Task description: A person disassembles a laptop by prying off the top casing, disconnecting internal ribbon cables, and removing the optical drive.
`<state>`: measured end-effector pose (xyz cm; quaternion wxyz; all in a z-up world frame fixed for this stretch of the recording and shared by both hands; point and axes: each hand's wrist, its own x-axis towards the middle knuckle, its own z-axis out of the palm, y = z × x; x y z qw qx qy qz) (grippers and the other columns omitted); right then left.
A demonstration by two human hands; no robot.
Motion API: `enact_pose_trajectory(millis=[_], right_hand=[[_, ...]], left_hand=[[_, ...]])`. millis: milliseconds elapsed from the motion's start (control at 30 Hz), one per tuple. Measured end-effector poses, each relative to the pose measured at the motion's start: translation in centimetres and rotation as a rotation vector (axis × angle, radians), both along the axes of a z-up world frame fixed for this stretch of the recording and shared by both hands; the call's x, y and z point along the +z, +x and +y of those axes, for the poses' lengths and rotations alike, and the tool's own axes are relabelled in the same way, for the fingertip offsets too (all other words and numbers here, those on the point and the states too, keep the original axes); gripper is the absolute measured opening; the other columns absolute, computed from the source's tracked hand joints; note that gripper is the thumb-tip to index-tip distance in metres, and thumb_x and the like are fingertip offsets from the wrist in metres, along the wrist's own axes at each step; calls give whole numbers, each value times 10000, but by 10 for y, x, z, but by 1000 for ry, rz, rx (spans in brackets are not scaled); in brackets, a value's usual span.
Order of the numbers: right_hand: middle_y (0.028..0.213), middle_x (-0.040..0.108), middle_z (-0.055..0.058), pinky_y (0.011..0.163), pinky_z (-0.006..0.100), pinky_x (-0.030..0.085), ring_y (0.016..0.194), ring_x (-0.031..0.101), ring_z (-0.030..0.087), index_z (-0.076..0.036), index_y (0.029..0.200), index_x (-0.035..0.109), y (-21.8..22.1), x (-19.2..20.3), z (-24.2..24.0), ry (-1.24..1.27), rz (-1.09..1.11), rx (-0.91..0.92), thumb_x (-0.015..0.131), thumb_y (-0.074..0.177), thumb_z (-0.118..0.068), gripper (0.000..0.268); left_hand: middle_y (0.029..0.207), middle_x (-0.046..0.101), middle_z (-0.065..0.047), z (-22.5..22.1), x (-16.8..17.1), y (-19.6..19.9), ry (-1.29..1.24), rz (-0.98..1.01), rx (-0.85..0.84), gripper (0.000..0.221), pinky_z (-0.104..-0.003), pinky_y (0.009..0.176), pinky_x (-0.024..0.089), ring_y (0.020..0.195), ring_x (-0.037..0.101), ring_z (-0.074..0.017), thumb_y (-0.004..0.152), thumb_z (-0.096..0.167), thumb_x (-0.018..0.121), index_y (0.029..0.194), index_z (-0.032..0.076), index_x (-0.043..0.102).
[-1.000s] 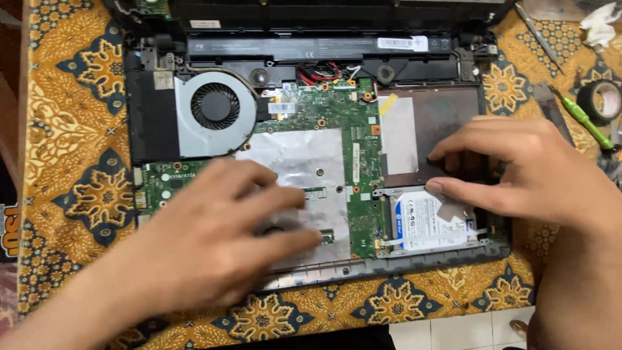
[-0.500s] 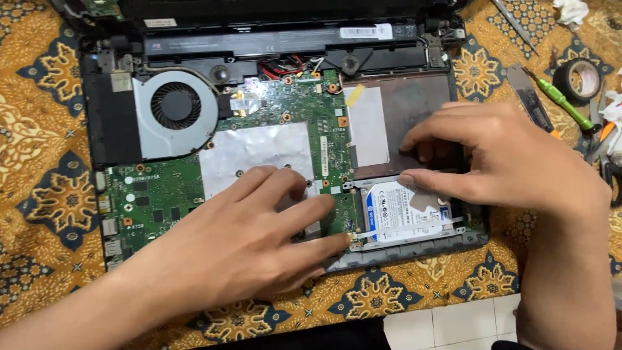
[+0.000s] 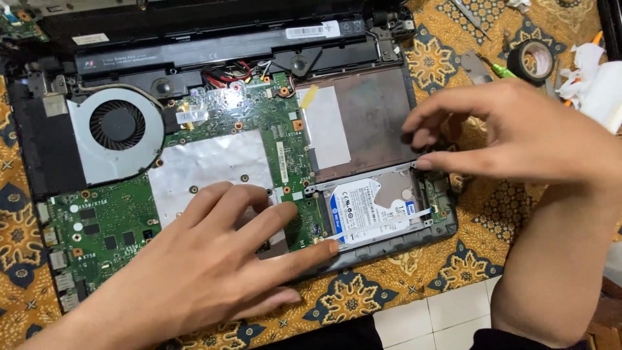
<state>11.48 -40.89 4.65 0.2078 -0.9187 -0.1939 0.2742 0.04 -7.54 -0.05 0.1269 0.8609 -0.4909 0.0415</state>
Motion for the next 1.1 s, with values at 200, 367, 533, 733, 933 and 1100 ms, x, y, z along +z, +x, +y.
enact_pose_trajectory(millis=[200, 367, 533, 733, 933, 1100], right_hand=[[974, 833, 26, 910, 263, 647, 887, 774, 127, -127, 1140, 790, 11, -9, -20, 14, 143, -147, 882, 694, -78, 458], [992, 842, 14, 945, 267, 603, 936, 765, 120, -150, 1133, 810, 12, -6, -14, -119, 207, -249, 908, 691, -106, 455], [971, 868, 12, 1064, 250, 637, 939, 797, 124, -192, 1204, 793, 14, -6, -8, -194, 201, -237, 901, 691, -85, 536], [951, 872, 63, 1026, 294, 649, 874, 813, 176, -132, 1168, 786, 11, -24, -22, -103, 49, -189, 937, 593, -48, 601], [936, 827, 112, 895, 310, 677, 830, 783, 208, -43, 1150, 764, 7, -37, -34, 38, -45, -121, 915, 578, 1, 593], [904, 818, 118, 831, 292, 668, 797, 756, 199, -33, 1164, 766, 5, -40, -35, 59, -56, -123, 907, 597, 11, 586]], left_hand=[[1283, 553, -101, -2, -5, 0, 18, -5, 8, 608, -508, 878, 483, 1039, 558, -317, 1012, 661, 469, 1501, 302, 429], [1263, 535, -102, -4, -2, 1, 12, 16, 5, 564, -509, 863, 465, 1025, 538, -326, 1021, 636, 474, 1478, 304, 444], [1275, 553, -109, -1, -1, 4, -43, 72, -18, 530, -518, 850, 474, 1029, 552, -334, 1047, 588, 446, 1463, 261, 481], [1246, 573, -81, 7, -1, 6, -126, 82, -29, 503, -496, 881, 462, 1045, 542, -312, 1029, 505, 600, 1422, 200, 523], [1226, 574, -88, 6, -4, 3, -140, 69, -22, 466, -497, 882, 467, 1040, 537, -308, 1038, 493, 575, 1432, 251, 519], [1232, 554, -100, 3, -6, 2, -106, 42, -15, 439, -507, 876, 468, 1022, 522, -325, 1056, 518, 487, 1393, 239, 529]])
